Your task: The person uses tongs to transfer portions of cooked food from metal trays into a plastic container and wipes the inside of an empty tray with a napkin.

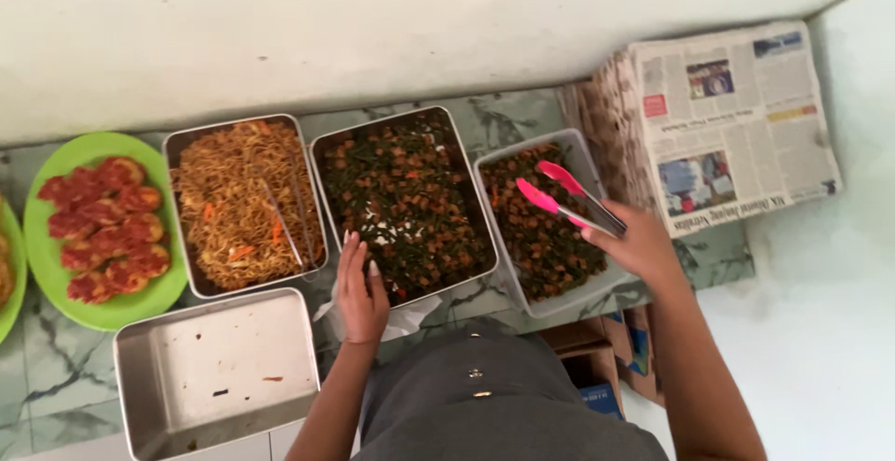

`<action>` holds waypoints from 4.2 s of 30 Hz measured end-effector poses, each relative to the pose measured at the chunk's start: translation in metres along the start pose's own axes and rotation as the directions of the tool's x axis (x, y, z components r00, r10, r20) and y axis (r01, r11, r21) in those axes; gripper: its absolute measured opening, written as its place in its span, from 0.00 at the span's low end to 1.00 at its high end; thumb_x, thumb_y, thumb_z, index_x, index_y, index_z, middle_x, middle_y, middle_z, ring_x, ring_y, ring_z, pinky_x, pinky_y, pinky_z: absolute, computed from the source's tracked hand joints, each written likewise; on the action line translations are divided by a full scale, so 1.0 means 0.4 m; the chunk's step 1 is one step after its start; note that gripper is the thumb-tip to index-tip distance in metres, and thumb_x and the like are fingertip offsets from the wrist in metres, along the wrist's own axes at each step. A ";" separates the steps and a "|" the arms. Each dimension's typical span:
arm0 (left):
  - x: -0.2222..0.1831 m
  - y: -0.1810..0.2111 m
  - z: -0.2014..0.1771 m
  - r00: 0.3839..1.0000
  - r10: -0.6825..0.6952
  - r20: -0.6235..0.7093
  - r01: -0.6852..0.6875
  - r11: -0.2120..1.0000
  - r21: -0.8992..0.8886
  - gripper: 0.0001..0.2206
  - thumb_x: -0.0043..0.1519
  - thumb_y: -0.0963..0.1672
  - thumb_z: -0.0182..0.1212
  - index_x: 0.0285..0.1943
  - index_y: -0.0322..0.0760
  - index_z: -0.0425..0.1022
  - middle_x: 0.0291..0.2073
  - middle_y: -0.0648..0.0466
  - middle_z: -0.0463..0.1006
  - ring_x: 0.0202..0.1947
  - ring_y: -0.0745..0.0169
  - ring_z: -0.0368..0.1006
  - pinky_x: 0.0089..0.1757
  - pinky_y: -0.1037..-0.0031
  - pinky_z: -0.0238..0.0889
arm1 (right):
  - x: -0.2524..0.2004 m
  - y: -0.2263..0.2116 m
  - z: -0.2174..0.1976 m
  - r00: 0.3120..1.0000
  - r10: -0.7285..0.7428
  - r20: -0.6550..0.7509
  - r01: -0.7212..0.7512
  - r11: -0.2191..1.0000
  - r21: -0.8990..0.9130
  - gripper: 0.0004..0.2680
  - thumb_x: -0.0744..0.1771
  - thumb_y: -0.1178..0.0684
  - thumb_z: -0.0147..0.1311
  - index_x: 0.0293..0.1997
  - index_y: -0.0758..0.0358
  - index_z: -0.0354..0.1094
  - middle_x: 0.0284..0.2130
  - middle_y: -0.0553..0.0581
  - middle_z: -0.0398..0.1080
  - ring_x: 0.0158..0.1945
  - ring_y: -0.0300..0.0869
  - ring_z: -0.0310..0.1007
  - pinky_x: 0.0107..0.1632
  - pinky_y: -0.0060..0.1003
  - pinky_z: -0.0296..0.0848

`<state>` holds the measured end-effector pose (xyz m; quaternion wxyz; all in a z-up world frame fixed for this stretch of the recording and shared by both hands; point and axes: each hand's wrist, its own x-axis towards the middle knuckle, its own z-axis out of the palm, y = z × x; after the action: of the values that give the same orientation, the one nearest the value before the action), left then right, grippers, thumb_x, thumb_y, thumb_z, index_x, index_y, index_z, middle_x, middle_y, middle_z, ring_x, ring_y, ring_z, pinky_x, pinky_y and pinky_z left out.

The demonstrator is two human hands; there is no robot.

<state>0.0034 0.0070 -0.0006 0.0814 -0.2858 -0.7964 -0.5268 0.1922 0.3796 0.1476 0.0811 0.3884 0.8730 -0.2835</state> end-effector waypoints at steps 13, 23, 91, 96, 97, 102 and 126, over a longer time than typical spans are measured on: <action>-0.006 0.032 -0.008 1.000 -0.005 -0.019 0.005 1.000 0.007 0.17 0.69 0.36 0.49 0.67 0.24 0.66 0.69 0.36 0.67 0.71 0.34 0.63 0.65 0.56 0.60 | 0.066 0.132 0.232 0.976 -0.155 -0.154 0.147 0.987 -0.061 0.37 0.56 0.39 0.72 0.69 0.66 0.59 0.55 0.73 0.69 0.58 0.63 0.70 0.57 0.51 0.69; -0.031 0.038 0.005 0.996 -0.034 -0.080 0.034 0.999 -0.003 0.16 0.70 0.37 0.49 0.67 0.24 0.66 0.68 0.35 0.68 0.69 0.34 0.65 0.64 0.57 0.60 | 0.139 0.101 0.218 0.987 -0.130 -0.089 0.117 0.984 -0.137 0.32 0.56 0.39 0.71 0.67 0.51 0.66 0.50 0.67 0.72 0.49 0.59 0.75 0.52 0.49 0.73; -0.037 -0.002 -0.057 0.986 -0.089 -0.138 0.080 0.994 -0.071 0.17 0.71 0.36 0.46 0.68 0.25 0.65 0.68 0.36 0.68 0.70 0.37 0.64 0.66 0.58 0.59 | -0.008 -0.387 0.218 0.916 -0.401 -0.019 0.363 0.849 -0.382 0.16 0.65 0.48 0.61 0.59 0.50 0.73 0.40 0.55 0.72 0.31 0.51 0.77 0.33 0.46 0.75; -0.011 -0.018 -0.048 0.990 -0.082 -0.112 0.070 0.993 -0.100 0.17 0.70 0.36 0.46 0.68 0.24 0.65 0.69 0.36 0.67 0.71 0.37 0.63 0.66 0.58 0.58 | 0.115 -0.425 0.237 0.898 -0.440 0.009 0.374 0.752 -0.543 0.14 0.67 0.52 0.59 0.60 0.51 0.73 0.43 0.55 0.72 0.32 0.51 0.77 0.32 0.45 0.75; -0.003 -0.023 -0.045 0.990 -0.084 -0.111 0.073 0.992 -0.101 0.17 0.70 0.36 0.46 0.68 0.24 0.65 0.69 0.37 0.68 0.71 0.37 0.63 0.66 0.58 0.58 | 0.145 -0.434 0.237 0.902 -0.432 -0.005 0.360 0.758 -0.544 0.14 0.66 0.51 0.59 0.59 0.52 0.73 0.44 0.56 0.72 0.33 0.51 0.77 0.32 0.46 0.75; 0.006 -0.032 -0.042 0.990 -0.104 -0.093 0.092 0.988 -0.123 0.16 0.70 0.36 0.46 0.66 0.25 0.67 0.68 0.38 0.68 0.71 0.38 0.64 0.66 0.59 0.58 | 0.207 -0.433 0.209 0.905 -0.414 -0.092 0.322 0.812 -0.487 0.15 0.64 0.46 0.61 0.57 0.49 0.75 0.45 0.58 0.74 0.37 0.53 0.77 0.35 0.49 0.76; 0.013 -0.071 0.001 0.994 -0.097 -0.057 0.097 0.995 -0.011 0.15 0.72 0.37 0.46 0.67 0.28 0.67 0.66 0.37 0.70 0.68 0.37 0.67 0.64 0.59 0.62 | 0.057 -0.523 0.370 0.892 -0.451 0.019 0.440 0.860 -0.260 0.18 0.64 0.49 0.60 0.61 0.58 0.68 0.42 0.60 0.71 0.30 0.56 0.76 0.31 0.49 0.74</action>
<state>-0.0162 0.0012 -0.0210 0.0775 -0.2317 -0.8044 -0.5415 0.0136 0.1989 0.1074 0.0447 0.1682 0.9699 -0.1703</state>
